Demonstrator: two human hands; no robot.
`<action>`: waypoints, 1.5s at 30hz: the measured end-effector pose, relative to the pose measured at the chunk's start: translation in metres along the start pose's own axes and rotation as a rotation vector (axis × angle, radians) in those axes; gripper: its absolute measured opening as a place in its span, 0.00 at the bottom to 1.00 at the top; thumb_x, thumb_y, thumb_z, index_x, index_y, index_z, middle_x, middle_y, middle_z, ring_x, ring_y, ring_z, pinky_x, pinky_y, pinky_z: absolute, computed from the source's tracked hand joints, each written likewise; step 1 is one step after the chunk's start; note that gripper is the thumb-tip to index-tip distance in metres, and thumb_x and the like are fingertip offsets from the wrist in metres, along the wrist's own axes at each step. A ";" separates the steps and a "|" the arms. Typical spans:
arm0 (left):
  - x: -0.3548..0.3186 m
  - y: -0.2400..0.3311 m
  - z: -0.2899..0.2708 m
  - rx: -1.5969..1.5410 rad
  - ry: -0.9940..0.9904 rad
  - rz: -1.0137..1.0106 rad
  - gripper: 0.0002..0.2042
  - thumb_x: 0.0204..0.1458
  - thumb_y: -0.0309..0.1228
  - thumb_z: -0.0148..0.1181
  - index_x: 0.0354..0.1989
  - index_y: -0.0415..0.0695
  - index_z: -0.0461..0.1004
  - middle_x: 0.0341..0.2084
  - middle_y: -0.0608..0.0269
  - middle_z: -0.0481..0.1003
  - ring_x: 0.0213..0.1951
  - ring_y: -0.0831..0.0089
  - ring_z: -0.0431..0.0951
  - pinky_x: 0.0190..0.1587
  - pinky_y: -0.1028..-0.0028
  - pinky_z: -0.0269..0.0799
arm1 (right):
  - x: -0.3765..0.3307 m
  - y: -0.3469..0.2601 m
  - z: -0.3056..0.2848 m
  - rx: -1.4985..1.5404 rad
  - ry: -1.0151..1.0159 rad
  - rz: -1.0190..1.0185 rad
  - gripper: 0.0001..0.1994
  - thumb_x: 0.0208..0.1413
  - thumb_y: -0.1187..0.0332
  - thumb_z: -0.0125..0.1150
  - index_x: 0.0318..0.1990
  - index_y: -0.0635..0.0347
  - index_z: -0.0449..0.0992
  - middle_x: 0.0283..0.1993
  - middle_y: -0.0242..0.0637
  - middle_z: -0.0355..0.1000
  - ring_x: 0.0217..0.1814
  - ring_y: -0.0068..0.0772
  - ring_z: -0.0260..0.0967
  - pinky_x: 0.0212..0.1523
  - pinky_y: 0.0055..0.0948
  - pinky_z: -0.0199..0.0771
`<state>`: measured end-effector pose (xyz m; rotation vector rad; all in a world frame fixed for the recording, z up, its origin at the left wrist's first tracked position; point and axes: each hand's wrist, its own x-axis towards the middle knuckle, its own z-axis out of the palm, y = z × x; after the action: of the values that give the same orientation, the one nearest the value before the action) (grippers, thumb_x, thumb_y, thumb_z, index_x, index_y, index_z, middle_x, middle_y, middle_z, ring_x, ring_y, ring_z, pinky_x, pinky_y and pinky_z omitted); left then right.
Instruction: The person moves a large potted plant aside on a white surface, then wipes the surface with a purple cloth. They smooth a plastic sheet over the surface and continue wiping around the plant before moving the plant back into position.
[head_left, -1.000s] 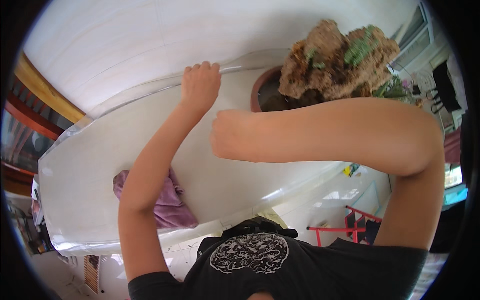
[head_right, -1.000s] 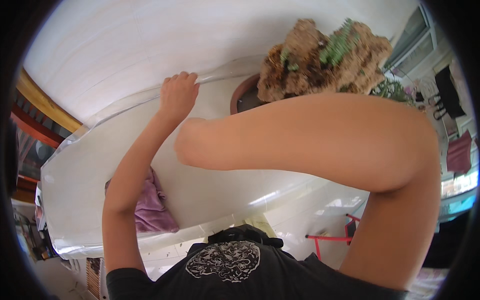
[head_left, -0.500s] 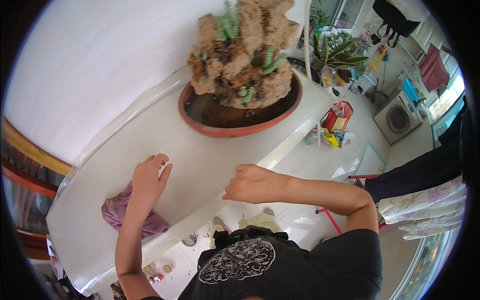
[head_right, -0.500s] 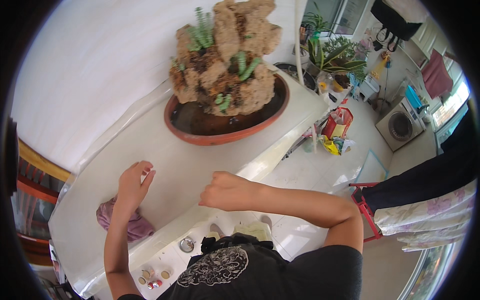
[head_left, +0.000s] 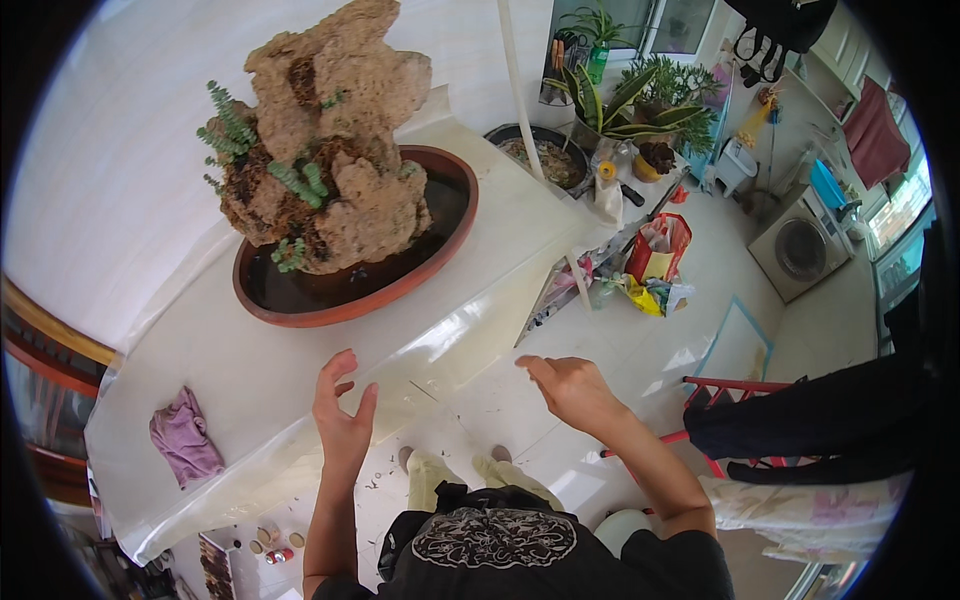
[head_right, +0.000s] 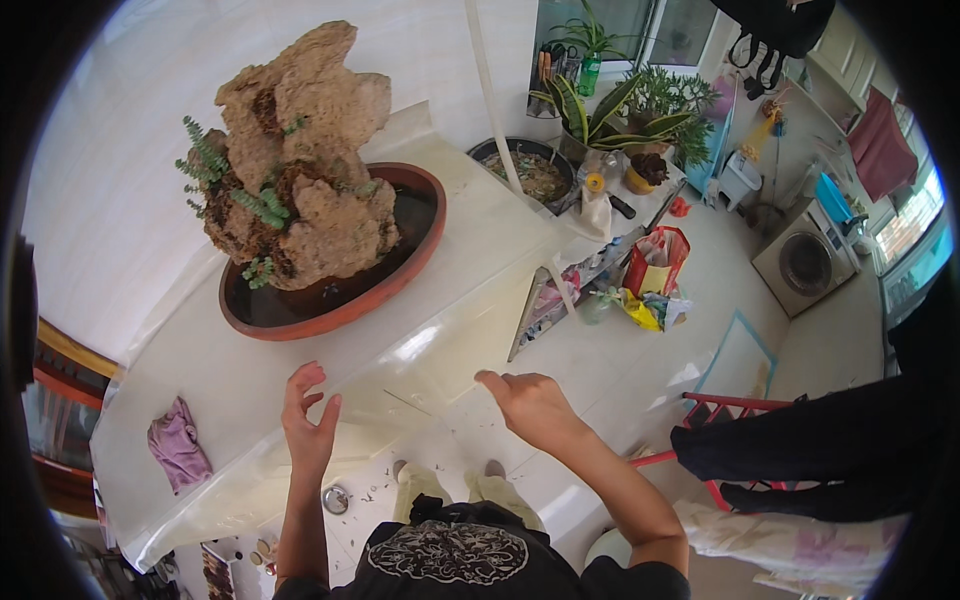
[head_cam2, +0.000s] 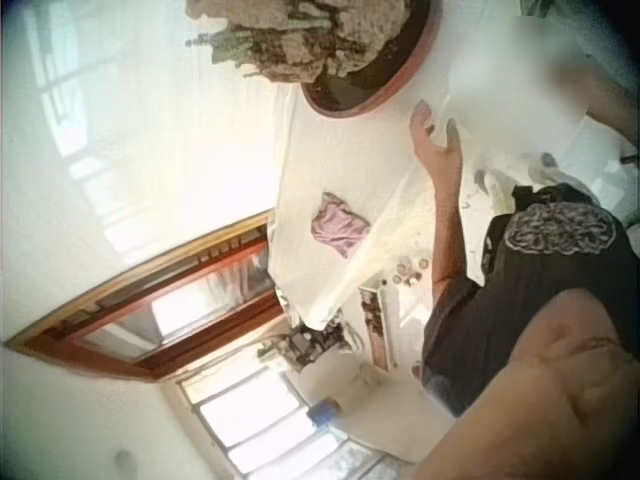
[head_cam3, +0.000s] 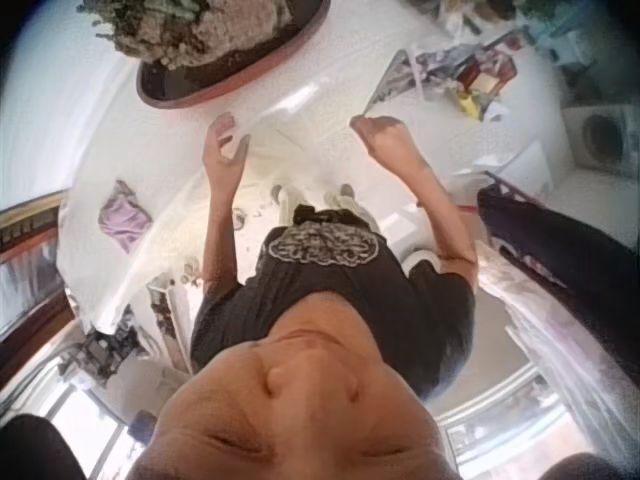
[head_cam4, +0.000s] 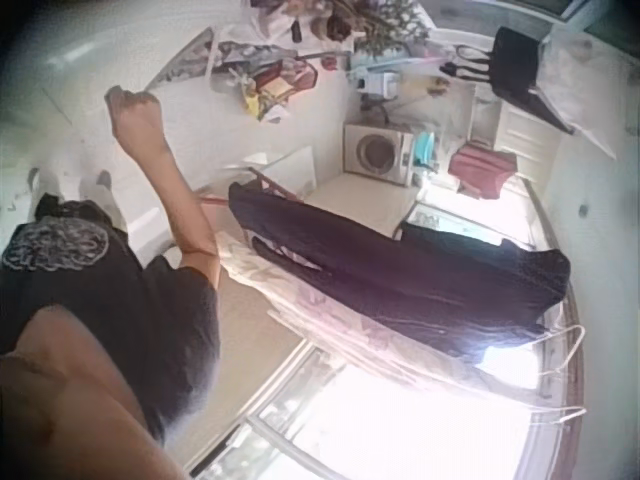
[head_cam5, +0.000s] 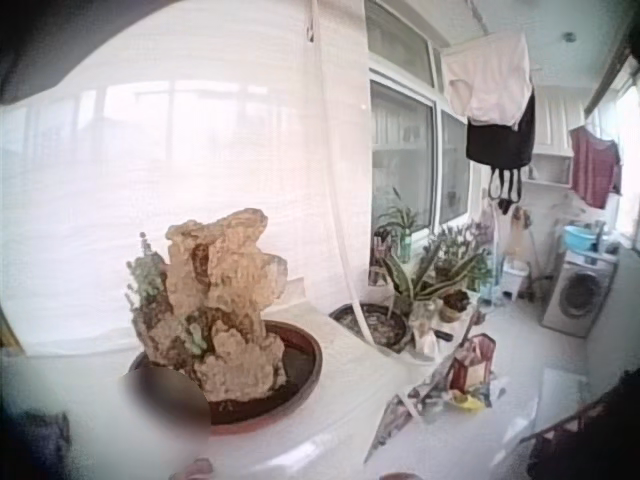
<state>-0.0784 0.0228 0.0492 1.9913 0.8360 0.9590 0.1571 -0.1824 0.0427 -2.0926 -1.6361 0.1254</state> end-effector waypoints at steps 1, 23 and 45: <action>0.000 0.000 0.010 -0.022 0.033 -0.018 0.20 0.47 0.17 0.60 0.51 0.42 0.68 0.49 0.59 0.73 0.49 0.69 0.74 0.47 0.70 0.71 | -0.001 0.009 -0.005 -0.009 0.050 -0.009 0.13 0.45 0.79 0.56 0.40 0.59 0.75 0.27 0.39 0.73 0.31 0.41 0.74 0.38 0.35 0.76; -0.016 -0.080 -0.044 0.803 1.128 -0.328 0.26 0.55 0.31 0.60 0.61 0.39 0.60 0.57 0.48 0.62 0.60 0.51 0.61 0.62 0.55 0.55 | 0.151 0.187 -0.030 -0.024 0.491 0.162 0.14 0.53 0.71 0.61 0.48 0.62 0.74 0.41 0.47 0.74 0.45 0.50 0.72 0.47 0.41 0.71; -0.043 -0.118 -0.062 -0.002 1.614 -0.444 0.23 0.50 0.23 0.67 0.40 0.42 0.53 0.33 0.49 0.76 0.24 0.74 0.72 0.26 0.76 0.68 | 0.227 0.269 0.006 0.071 0.222 0.340 0.26 0.57 0.47 0.60 0.28 0.65 0.65 0.20 0.40 0.62 0.23 0.40 0.60 0.29 0.39 0.63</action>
<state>-0.1786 0.0695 -0.0376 0.5595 1.9106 2.1799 0.4586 -0.0145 -0.0267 -2.2230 -1.1255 0.0571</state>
